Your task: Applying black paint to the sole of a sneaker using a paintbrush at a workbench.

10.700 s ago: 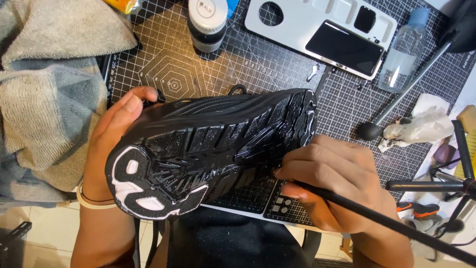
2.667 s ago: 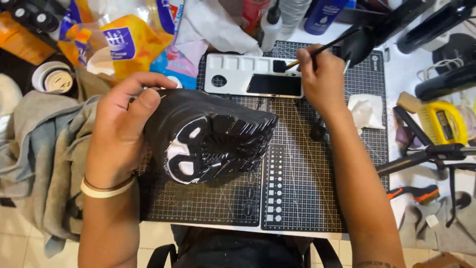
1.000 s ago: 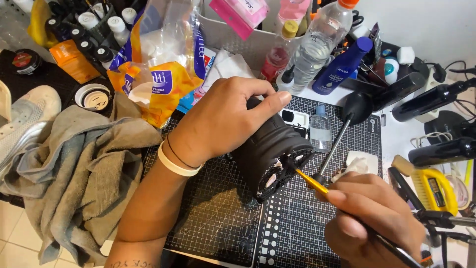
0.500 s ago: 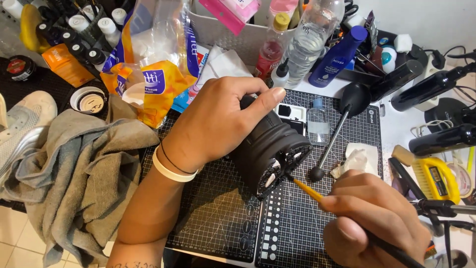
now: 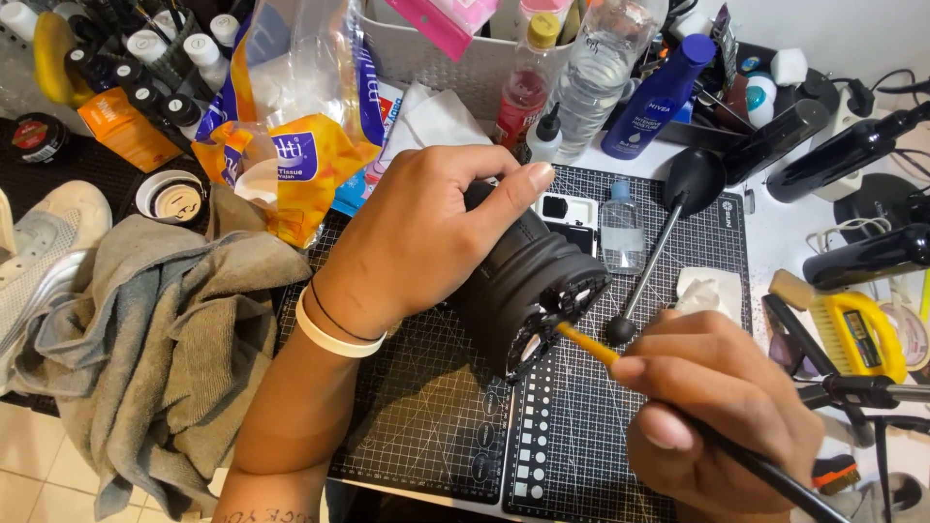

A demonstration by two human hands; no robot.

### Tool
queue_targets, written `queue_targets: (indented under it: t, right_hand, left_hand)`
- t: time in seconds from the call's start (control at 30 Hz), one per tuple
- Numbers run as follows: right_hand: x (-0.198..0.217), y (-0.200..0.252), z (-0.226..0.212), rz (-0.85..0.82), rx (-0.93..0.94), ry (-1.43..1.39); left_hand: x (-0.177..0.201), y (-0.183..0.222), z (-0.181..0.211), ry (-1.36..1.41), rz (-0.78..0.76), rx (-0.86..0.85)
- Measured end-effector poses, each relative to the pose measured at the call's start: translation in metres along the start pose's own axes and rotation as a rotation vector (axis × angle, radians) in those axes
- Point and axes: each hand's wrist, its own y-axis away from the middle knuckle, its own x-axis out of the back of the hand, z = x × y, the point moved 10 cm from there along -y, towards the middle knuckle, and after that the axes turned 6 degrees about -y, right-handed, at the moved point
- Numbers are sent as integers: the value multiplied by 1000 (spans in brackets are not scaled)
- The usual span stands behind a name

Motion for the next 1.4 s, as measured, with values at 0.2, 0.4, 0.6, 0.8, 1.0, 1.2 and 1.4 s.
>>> queue_targets:
  t: [0.2, 0.4, 0.6, 0.8, 1.0, 1.2, 1.4]
  right_hand:
    - [3, 7, -2, -27, -31, -26]
    - [0, 0, -2, -11, -31, 28]
    - [1, -3, -4, -29, -97, 29]
    - [1, -1, -11, -110, -64, -32]
    - [4, 2, -7, 14, 10, -30]
    - [-5, 1, -15, -47, -78, -100]
    - [-4, 0, -11, -18, -82, -67]
  left_hand:
    - [0, 1, 0, 0, 7, 2]
    - [0, 1, 0, 15, 17, -6]
    - [1, 2, 3, 8, 36, -15]
    - [0, 4, 8, 9, 55, -58]
    - [0, 5, 6, 11, 49, -39]
    - [0, 3, 5, -8, 55, -34]
    - [0, 5, 6, -6, 55, -38]
